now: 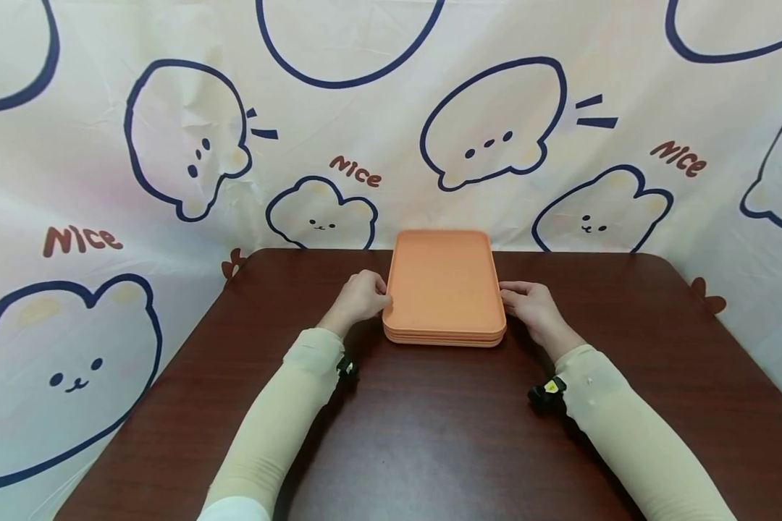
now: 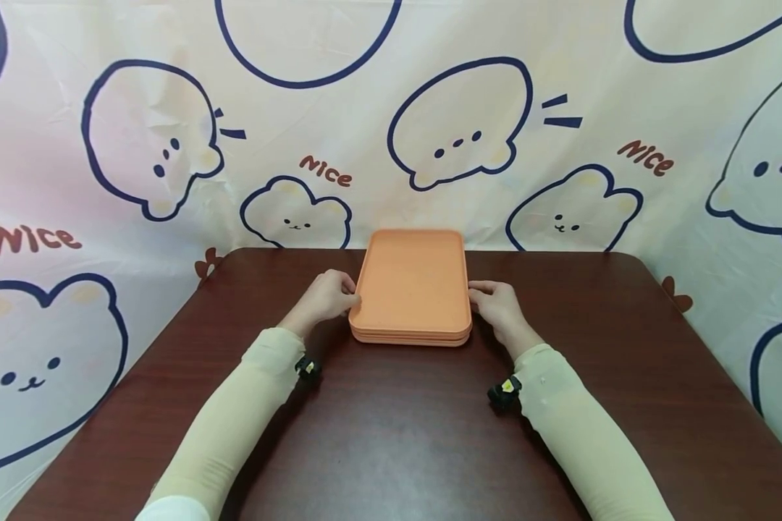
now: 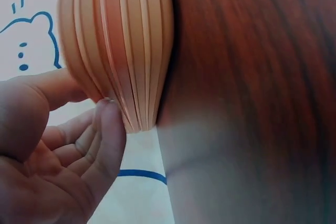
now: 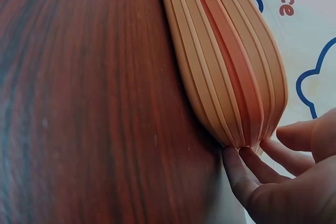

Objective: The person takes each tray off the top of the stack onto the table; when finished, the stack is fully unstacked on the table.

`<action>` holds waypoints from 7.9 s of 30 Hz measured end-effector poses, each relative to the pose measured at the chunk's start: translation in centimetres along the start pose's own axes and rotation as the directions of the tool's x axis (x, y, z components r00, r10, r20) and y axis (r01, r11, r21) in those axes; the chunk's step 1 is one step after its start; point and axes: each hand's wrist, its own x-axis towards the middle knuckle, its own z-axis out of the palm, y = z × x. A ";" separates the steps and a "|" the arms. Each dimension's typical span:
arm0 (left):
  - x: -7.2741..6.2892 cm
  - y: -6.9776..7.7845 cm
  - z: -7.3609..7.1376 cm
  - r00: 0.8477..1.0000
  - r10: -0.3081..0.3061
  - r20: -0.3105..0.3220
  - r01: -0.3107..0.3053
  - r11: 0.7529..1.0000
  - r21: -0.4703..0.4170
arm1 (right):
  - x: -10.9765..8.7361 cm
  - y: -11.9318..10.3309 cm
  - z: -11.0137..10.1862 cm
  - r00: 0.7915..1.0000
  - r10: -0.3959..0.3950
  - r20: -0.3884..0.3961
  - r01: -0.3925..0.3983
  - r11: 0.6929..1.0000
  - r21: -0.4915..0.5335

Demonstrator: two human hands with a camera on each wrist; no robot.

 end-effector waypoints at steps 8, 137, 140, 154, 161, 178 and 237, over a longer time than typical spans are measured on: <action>-0.3 -0.8 -1.0 0.998 -0.036 -0.054 0.031 0.996 -0.089 | 0.0 -0.3 0.1 1.000 0.021 0.012 -0.021 1.000 -0.021; 1.0 -2.5 1.0 0.995 -0.057 0.079 0.087 0.884 -0.460 | -0.1 0.0 -1.1 0.995 -0.027 0.093 0.050 0.965 -0.256; 1.0 -2.4 0.9 0.995 -0.055 0.084 0.088 0.884 -0.459 | -0.1 -0.2 -0.9 0.997 -0.024 0.079 0.044 0.964 -0.261; 0.4 -3.7 -0.6 0.984 -0.145 0.108 0.177 0.887 -0.426 | 0.4 -0.7 1.7 0.996 -0.024 0.086 0.046 0.966 -0.254; 0.2 -5.2 -1.8 0.988 -0.123 0.089 0.148 0.916 -0.373 | 0.6 -0.9 3.9 0.995 -0.038 0.088 0.057 0.973 -0.225; -0.4 -8.2 -3.2 0.997 -0.080 0.019 0.080 0.896 -0.436 | 0.6 -1.9 8.5 0.997 -0.066 -0.040 0.060 0.990 -0.124; -0.2 -9.1 -4.0 0.984 -0.070 0.161 0.135 0.890 -0.435 | -2.1 -0.4 -4.7 0.960 0.230 -0.161 -0.159 0.918 0.362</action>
